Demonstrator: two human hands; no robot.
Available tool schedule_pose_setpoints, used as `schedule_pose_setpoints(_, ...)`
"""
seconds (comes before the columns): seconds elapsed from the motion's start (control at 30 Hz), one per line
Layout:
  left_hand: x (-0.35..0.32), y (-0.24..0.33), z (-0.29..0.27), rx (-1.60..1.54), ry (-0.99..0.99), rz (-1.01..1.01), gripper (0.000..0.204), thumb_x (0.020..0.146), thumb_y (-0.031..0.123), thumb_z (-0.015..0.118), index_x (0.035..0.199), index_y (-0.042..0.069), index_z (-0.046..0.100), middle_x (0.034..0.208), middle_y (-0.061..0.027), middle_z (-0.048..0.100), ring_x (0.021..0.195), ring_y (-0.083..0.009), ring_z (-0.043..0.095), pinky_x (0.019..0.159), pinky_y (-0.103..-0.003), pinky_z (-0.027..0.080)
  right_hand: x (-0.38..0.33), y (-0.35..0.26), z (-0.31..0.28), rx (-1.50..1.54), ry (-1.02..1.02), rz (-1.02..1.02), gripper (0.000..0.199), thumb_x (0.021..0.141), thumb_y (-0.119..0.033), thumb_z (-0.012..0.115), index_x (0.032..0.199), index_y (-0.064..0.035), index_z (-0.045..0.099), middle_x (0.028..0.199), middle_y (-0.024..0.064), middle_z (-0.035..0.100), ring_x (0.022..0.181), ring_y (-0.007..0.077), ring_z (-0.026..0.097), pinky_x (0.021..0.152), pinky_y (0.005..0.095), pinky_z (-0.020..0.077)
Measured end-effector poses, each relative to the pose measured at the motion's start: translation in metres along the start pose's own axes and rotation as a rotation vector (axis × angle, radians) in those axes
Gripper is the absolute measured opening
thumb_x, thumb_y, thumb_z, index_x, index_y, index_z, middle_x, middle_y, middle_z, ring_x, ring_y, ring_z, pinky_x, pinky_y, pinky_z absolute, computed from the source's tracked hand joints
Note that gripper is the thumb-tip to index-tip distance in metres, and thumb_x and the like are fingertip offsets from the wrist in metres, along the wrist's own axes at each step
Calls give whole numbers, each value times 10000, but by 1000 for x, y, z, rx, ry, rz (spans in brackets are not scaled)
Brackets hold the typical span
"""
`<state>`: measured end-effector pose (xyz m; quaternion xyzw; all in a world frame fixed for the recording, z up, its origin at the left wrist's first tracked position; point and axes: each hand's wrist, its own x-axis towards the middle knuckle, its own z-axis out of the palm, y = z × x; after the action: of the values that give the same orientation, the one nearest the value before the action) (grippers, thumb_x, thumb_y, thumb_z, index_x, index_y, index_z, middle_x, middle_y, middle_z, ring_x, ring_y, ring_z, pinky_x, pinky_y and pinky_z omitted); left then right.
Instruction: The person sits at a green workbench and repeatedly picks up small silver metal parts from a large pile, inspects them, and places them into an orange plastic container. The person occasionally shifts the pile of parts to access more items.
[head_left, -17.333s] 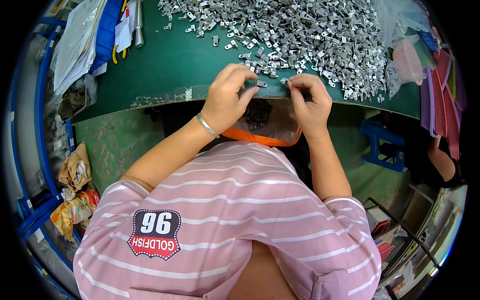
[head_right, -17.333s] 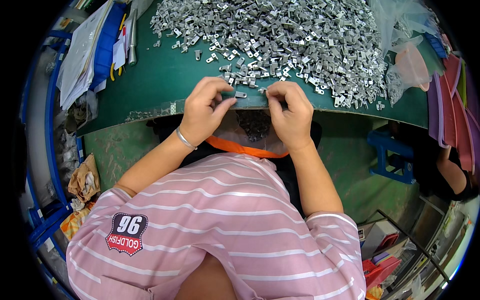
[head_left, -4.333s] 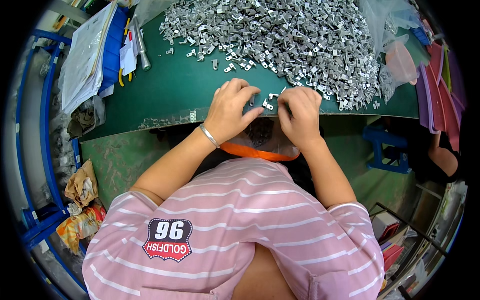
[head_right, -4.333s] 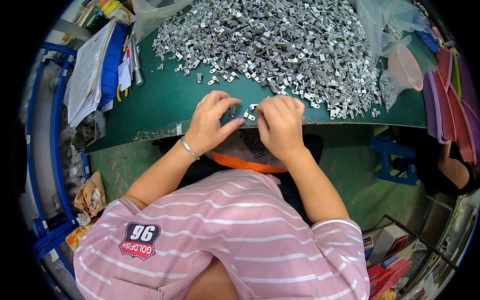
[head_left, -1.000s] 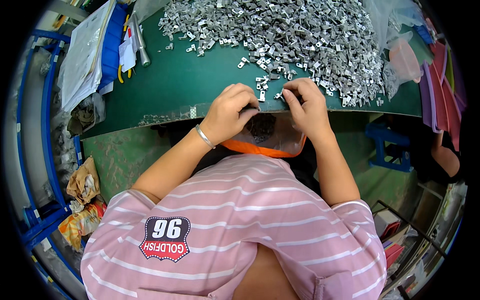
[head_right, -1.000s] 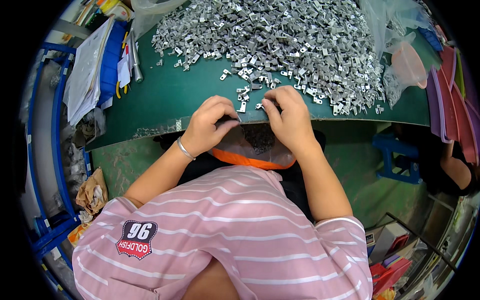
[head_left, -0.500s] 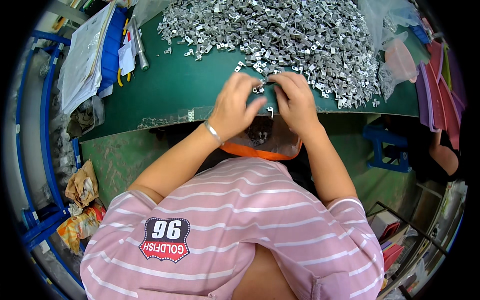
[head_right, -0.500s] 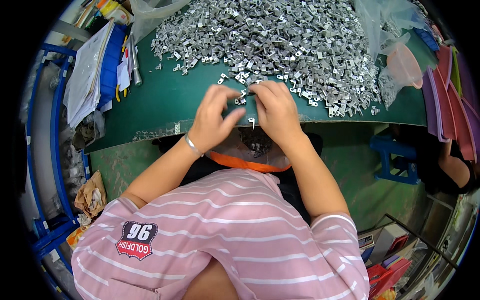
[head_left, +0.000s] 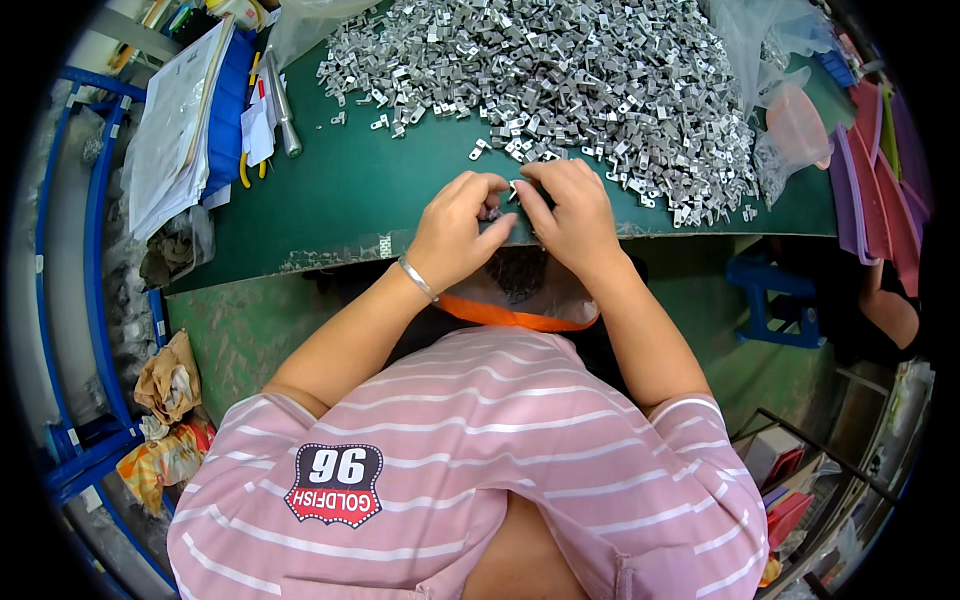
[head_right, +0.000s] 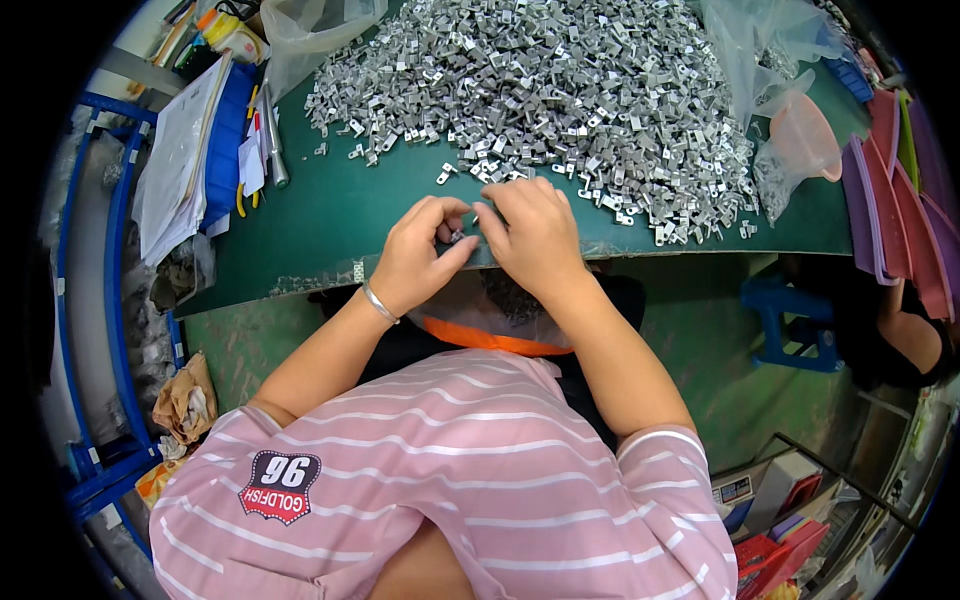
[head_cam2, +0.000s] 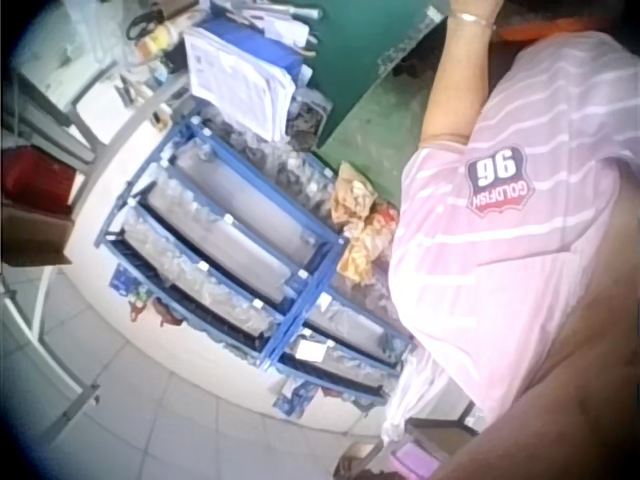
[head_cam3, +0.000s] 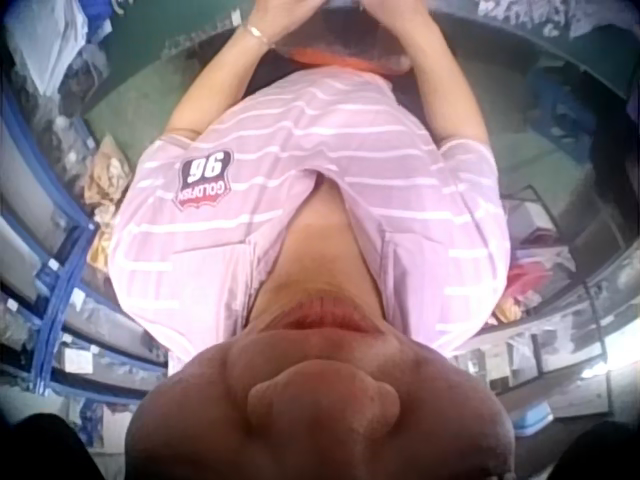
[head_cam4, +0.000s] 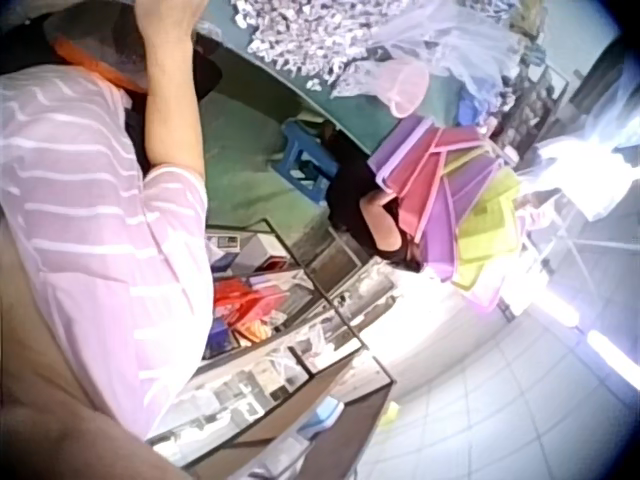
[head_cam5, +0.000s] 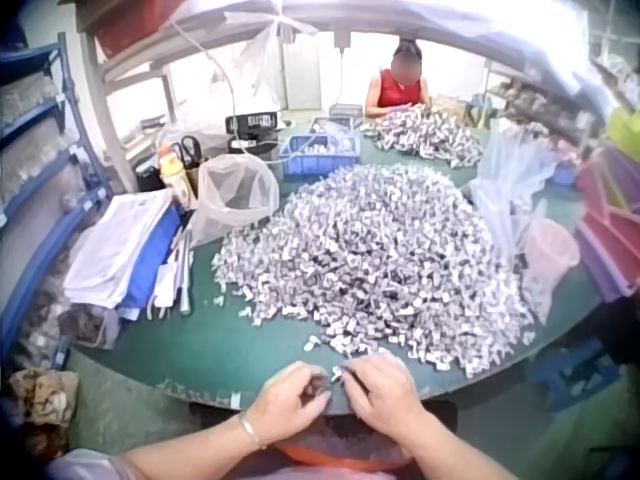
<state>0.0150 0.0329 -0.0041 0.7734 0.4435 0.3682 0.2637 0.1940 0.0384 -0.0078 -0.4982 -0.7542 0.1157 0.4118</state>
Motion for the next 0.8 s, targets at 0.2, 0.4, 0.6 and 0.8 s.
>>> schedule_pose_setpoints(0.2, 5, 0, 0, 11, -56, -110, 400, 771, 93, 786, 1124, 31, 608, 848, -73, 574, 707, -187, 569, 653, -319, 496, 10, -3, 4, 83, -25, 62, 68, 786, -35, 680, 851, -53, 672, 831, 110, 641, 795, 319, 643, 684, 418, 522)
schedule_pose_setpoints(0.4, 15, 9, 8, 193, 17, -22, 278, 820, 93, 730, 1075, 40, 632, 903, -121, 585, 757, -286, 608, 683, -386, 507, -14, 10, -27, 59, -91, 49, 81, 755, 29, 650, 823, -14, 648, 856, 117, 654, 830, 327, 616, 755, 405, 509)
schedule_pose_setpoints(0.6, 10, -6, 17, 76, -7, 76, 113, 842, 29, 662, 951, 16, 634, 915, -146, 599, 829, -334, 606, 728, -412, 501, -33, -2, -21, 113, -140, -127, 190, 797, -60, 694, 984, -48, 663, 1108, 120, 658, 1024, 325, 609, 886, 437, 455)
schedule_pose_setpoints(0.8, -32, 18, 6, -19, -146, 203, 212, 831, 3, 656, 1040, 14, 631, 976, -156, 601, 904, -363, 596, 807, -425, 500, -57, 1, -30, 222, -171, -210, 152, 764, -43, 698, 909, -46, 651, 1057, 122, 653, 994, 316, 604, 869, 418, 456)
